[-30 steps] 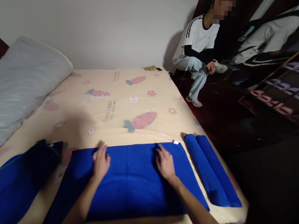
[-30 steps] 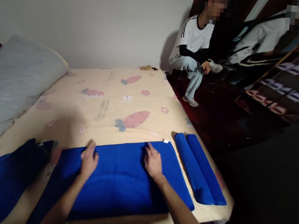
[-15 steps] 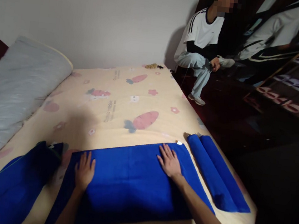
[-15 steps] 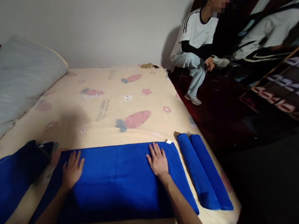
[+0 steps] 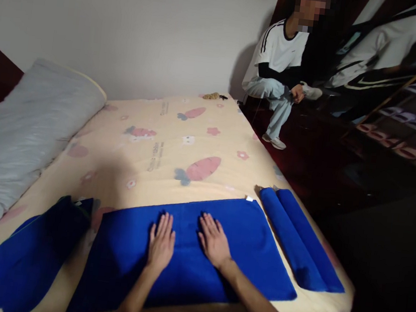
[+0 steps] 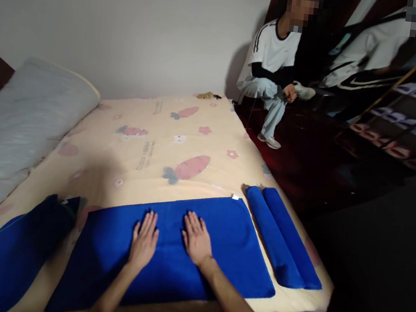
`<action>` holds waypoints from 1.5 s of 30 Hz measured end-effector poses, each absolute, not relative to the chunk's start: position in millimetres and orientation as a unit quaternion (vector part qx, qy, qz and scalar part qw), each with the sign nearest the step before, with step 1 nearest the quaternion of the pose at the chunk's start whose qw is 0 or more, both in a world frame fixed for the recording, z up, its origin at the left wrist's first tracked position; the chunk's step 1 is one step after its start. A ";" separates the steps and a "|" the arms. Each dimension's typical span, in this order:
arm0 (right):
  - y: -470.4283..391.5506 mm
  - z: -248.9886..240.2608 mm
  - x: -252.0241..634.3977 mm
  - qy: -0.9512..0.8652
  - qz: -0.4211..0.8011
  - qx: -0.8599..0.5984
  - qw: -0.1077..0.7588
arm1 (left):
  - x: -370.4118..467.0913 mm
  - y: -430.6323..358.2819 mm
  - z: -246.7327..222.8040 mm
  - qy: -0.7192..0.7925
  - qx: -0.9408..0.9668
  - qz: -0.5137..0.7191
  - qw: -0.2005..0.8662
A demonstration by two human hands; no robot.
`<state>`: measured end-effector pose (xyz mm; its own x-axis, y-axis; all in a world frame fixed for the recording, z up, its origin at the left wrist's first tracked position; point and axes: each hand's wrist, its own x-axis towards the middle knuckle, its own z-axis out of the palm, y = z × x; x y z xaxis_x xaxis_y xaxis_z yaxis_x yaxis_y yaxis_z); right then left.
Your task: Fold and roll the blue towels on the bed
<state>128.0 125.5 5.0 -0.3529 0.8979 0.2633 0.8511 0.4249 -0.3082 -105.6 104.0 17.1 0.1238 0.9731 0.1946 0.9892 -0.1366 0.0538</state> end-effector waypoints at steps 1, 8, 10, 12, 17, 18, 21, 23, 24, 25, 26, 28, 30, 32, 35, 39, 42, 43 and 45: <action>115.5 4.7 111.8 -0.830 0.073 -0.516 0.197 | -86.8 99.9 12.2 -0.642 -0.761 -0.089 0.034; 88.0 -2.8 100.5 -0.834 0.084 -0.513 0.185 | -82.4 69.8 -1.3 -0.651 -0.755 -0.077 0.027; 87.8 -4.7 124.6 -0.821 0.070 -0.534 0.189 | -111.7 57.4 -0.1 -0.661 -0.746 -0.064 0.038; 84.6 -8.1 155.1 -0.803 0.050 -0.562 0.193 | -147.9 41.6 -0.2 -0.689 -0.721 -0.056 0.059; 62.9 -23.7 234.9 -0.731 0.000 -0.648 0.212 | -242.9 -2.8 -6.2 -0.772 -0.621 -0.075 0.117; 58.7 -26.6 246.2 -0.718 -0.008 -0.662 0.217 | -256.5 -9.2 -6.9 -0.779 -0.610 -0.079 0.120; 51.8 -30.0 255.1 -0.683 -0.024 -0.692 0.233 | -269.0 -14.3 -3.4 -0.786 -0.600 -0.078 0.124; 52.0 -26.5 235.5 -0.678 -0.022 -0.692 0.248 | -248.6 -5.4 3.7 -0.769 -0.621 -0.076 0.128; 52.9 -23.2 218.5 -0.687 -0.013 -0.680 0.256 | -230.0 1.6 7.7 -0.752 -0.642 -0.075 0.128; 53.7 -19.5 197.9 -0.702 0.000 -0.661 0.264 | -207.1 9.4 11.4 -0.730 -0.667 -0.077 0.124; 54.3 -15.6 175.2 -0.723 0.016 -0.636 0.269 | -181.3 17.2 14.0 -0.710 -0.691 -0.074 0.113; 53.3 -9.4 130.3 -0.758 0.048 -0.592 0.271 | -127.0 30.1 14.6 -0.675 -0.730 -0.067 0.081; 49.3 -7.4 96.5 -0.779 0.078 -0.568 0.255 | -79.8 36.4 8.6 -0.664 -0.743 -0.063 0.049; 43.3 -9.8 81.3 -0.797 0.102 -0.550 0.230 | -48.4 34.9 -0.8 -0.659 -0.750 -0.051 0.021; 34.0 -17.8 90.5 -0.809 0.107 -0.536 0.217 | -36.1 24.7 -10.9 -0.656 -0.753 -0.052 0.012; 22.9 -28.9 133.7 -0.767 0.078 -0.590 0.239 | -74.0 15.0 -10.1 -0.634 -0.770 -0.062 0.023; 11.8 -38.9 176.0 -0.695 0.045 -0.669 0.260 | -132.4 9.0 -10.8 -0.746 -0.663 -0.046 0.053; 7.2 -42.6 191.3 -0.671 0.030 -0.691 0.266 | -155.0 4.8 -12.5 -0.800 -0.593 -0.052 0.077; -2.5 -49.5 221.4 -0.632 0.000 -0.725 0.273 | -199.9 -8.5 -16.3 -0.855 -0.501 -0.068 0.114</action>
<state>221.4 -2.5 -49.5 0.2013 0.9169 0.3446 0.9168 -0.0525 -0.3959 -199.9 -8.5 -16.3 -0.4712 0.8420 0.2628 0.8730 0.4877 0.0027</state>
